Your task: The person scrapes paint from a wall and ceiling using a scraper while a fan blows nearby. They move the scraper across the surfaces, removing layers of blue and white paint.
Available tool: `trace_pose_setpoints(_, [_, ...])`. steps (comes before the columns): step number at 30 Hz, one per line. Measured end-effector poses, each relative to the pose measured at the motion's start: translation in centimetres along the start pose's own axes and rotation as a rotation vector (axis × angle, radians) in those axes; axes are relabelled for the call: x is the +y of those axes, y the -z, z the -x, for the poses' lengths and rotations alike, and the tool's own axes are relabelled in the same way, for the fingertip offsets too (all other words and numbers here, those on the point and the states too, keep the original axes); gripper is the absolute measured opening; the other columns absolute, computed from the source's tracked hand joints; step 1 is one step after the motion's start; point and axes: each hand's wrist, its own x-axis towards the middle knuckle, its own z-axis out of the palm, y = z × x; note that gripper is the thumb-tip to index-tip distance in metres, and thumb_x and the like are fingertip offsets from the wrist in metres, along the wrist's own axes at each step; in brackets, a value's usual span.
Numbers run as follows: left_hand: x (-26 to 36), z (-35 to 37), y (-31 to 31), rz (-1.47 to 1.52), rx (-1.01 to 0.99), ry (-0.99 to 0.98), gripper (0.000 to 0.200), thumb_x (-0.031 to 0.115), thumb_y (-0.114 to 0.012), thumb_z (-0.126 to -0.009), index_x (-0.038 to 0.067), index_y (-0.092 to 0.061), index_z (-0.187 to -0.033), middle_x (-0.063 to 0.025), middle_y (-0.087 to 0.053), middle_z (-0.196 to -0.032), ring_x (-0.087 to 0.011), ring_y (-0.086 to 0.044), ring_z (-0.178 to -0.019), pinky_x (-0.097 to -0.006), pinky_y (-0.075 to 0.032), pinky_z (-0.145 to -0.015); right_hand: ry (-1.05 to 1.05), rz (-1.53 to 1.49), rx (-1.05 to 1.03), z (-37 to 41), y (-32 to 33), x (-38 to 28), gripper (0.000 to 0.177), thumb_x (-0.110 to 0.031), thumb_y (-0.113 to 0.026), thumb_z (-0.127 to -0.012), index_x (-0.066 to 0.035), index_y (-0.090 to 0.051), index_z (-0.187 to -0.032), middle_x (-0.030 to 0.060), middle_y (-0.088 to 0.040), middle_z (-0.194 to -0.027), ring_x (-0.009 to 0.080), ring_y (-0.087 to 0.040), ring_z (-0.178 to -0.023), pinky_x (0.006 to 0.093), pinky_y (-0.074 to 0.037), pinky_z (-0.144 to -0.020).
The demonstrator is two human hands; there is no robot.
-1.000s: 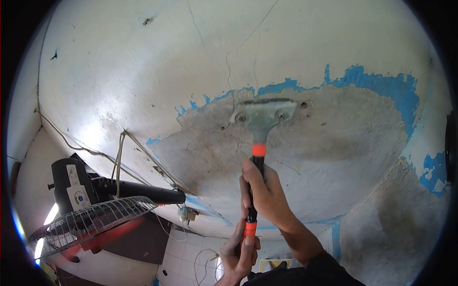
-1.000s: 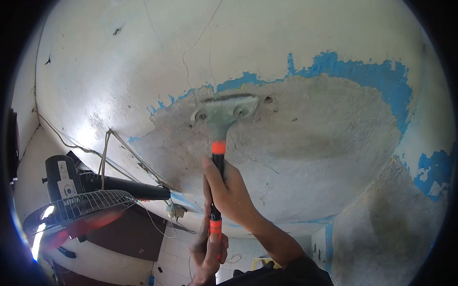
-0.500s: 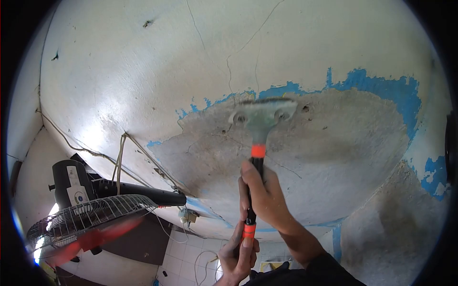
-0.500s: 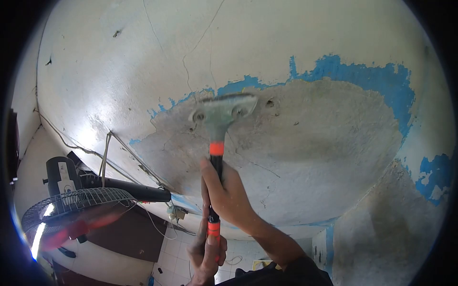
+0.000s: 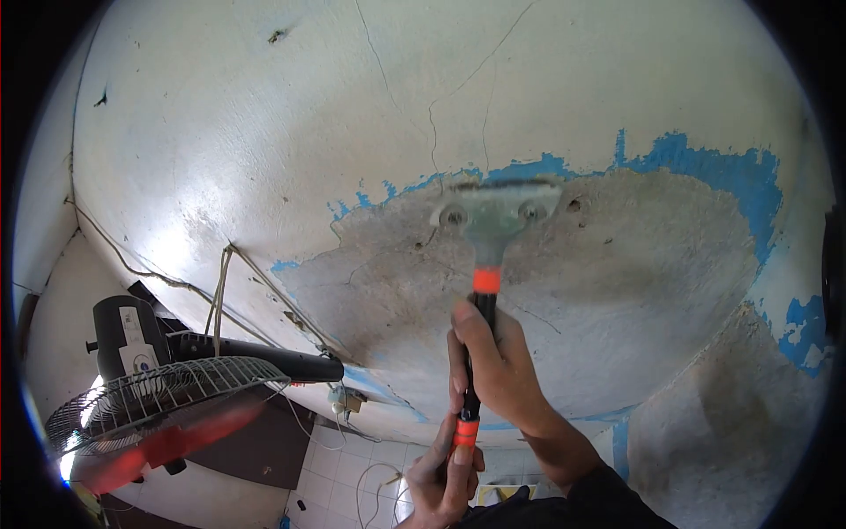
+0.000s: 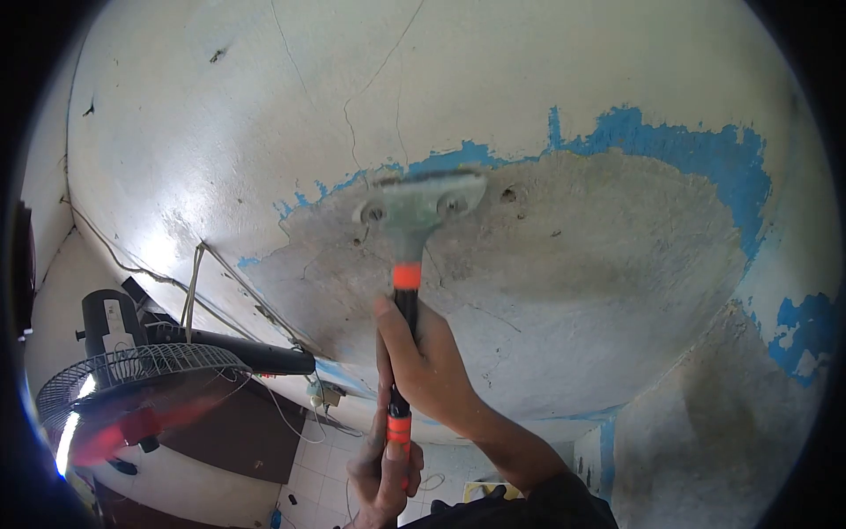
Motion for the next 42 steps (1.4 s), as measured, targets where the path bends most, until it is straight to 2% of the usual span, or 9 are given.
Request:
trace_pose_setpoints(2, [-2.7, 0.3, 0.6, -0.060, -0.048, -0.231, 0.049, 0.020, -0.045, -0.101, 0.005, -0.035, -0.146, -0.0021, -0.055, -0.067, -0.0040, -0.042, -0.048, -0.0202, -0.034, -0.043, 0.003, 0.015, -0.007, 0.5, 0.6, 1.2, 0.031, -0.030, -0.040, -0.101, -0.005, -0.039, -0.081, 0.0043, -0.046, -0.048, 0.0135, -0.048, -0.035, 0.0260, -0.042, -0.036])
trace_pose_setpoints(3, [-2.7, 0.1, 0.5, -0.037, -0.071, -0.231, 0.049, 0.022, -0.045, -0.101, 0.006, -0.035, -0.147, -0.0019, -0.056, -0.068, -0.0033, -0.042, -0.048, -0.0202, -0.034, -0.043, -0.004, 0.009, 0.002, 0.4, 0.6, 0.9, 0.032, -0.030, -0.040, -0.101, -0.005, -0.039, -0.081, 0.0044, -0.046, -0.048, 0.0135, -0.048, -0.035, 0.0262, -0.042, -0.036])
trace_pose_setpoints(6, [-2.6, -0.4, 0.6, -0.024, -0.070, -0.203, 0.051, 0.024, -0.048, -0.100, 0.007, -0.034, -0.147, -0.0019, -0.057, -0.069, -0.0037, -0.042, -0.048, -0.0202, -0.035, -0.043, -0.031, -0.020, 0.016, 0.3, 0.4, 0.2, 0.032, -0.030, -0.040, -0.101, -0.005, -0.039, -0.081, 0.0048, -0.046, -0.048, 0.0139, -0.048, -0.035, 0.0268, -0.042, -0.036])
trace_pose_setpoints(9, [-0.4, 0.0, 0.4, 0.054, -0.020, 0.117, 0.056, 0.019, -0.046, -0.099, -0.001, -0.026, -0.147, -0.0090, -0.057, -0.065, -0.0070, -0.044, -0.043, -0.0208, -0.033, -0.040, -0.027, -0.047, 0.040, 0.4, 0.2, 0.0, 0.034, -0.030, -0.040, -0.101, -0.005, -0.040, -0.078, 0.0042, -0.046, -0.049, 0.0134, -0.048, -0.036, 0.0265, -0.042, -0.037])
trace_pose_setpoints(13, [-0.2, 0.3, 1.0, 0.069, -0.109, 0.132, 0.046, 0.010, -0.048, -0.098, 0.000, -0.040, -0.142, -0.0052, -0.059, -0.067, -0.0044, -0.048, -0.054, -0.0195, -0.039, -0.051, -0.046, -0.111, 0.086, 0.9, 0.1, -0.4, 0.038, -0.028, -0.041, -0.102, -0.004, -0.044, -0.073, 0.0025, -0.047, -0.049, 0.0118, -0.049, -0.037, 0.0254, -0.042, -0.039])
trace_pose_setpoints(16, [0.9, 0.0, 0.5, 0.065, -0.075, 0.169, 0.056, 0.018, -0.047, -0.098, -0.002, -0.027, -0.146, -0.0086, -0.056, -0.065, -0.0068, -0.043, -0.044, -0.0208, -0.033, -0.040, -0.040, -0.099, 0.091, 0.9, 0.3, -0.6, 0.037, -0.027, -0.040, -0.102, -0.003, -0.044, -0.073, 0.0029, -0.047, -0.049, 0.0119, -0.049, -0.037, 0.0258, -0.043, -0.038])
trace_pose_setpoints(22, [0.5, 0.1, 1.1, 0.070, -0.108, 0.191, 0.058, 0.021, -0.049, -0.097, -0.003, -0.028, -0.146, -0.0069, -0.054, -0.064, -0.0063, -0.042, -0.044, -0.0206, -0.031, -0.041, -0.005, -0.062, 0.128, 0.8, -0.1, -0.1, 0.034, -0.031, -0.041, -0.100, -0.006, -0.038, -0.079, 0.0056, -0.043, -0.046, 0.0165, -0.045, -0.030, 0.0279, -0.039, -0.032])
trace_pose_setpoints(25, [1.2, -0.1, 1.6, 0.156, -0.106, 0.216, 0.047, 0.011, -0.048, -0.098, 0.001, -0.039, -0.143, -0.0053, -0.059, -0.069, -0.0041, -0.048, -0.054, -0.0188, -0.039, -0.051, -0.026, -0.069, 0.134, 0.7, -0.4, -0.8, 0.034, -0.029, -0.041, -0.101, -0.005, -0.040, -0.076, 0.0044, -0.044, -0.047, 0.0147, -0.046, -0.032, 0.0274, -0.040, -0.034])
trace_pose_setpoints(42, [1.3, -0.1, 1.9, 0.149, -0.108, 0.255, 0.049, 0.017, -0.049, -0.099, 0.001, -0.037, -0.143, -0.0072, -0.059, -0.072, -0.0058, -0.049, -0.054, -0.0201, -0.039, -0.049, -0.007, -0.027, 0.131, 0.6, -0.6, -0.8, 0.036, -0.025, -0.042, -0.101, -0.004, -0.044, -0.071, 0.0017, -0.047, -0.049, 0.0113, -0.047, -0.036, 0.0259, -0.042, -0.039])
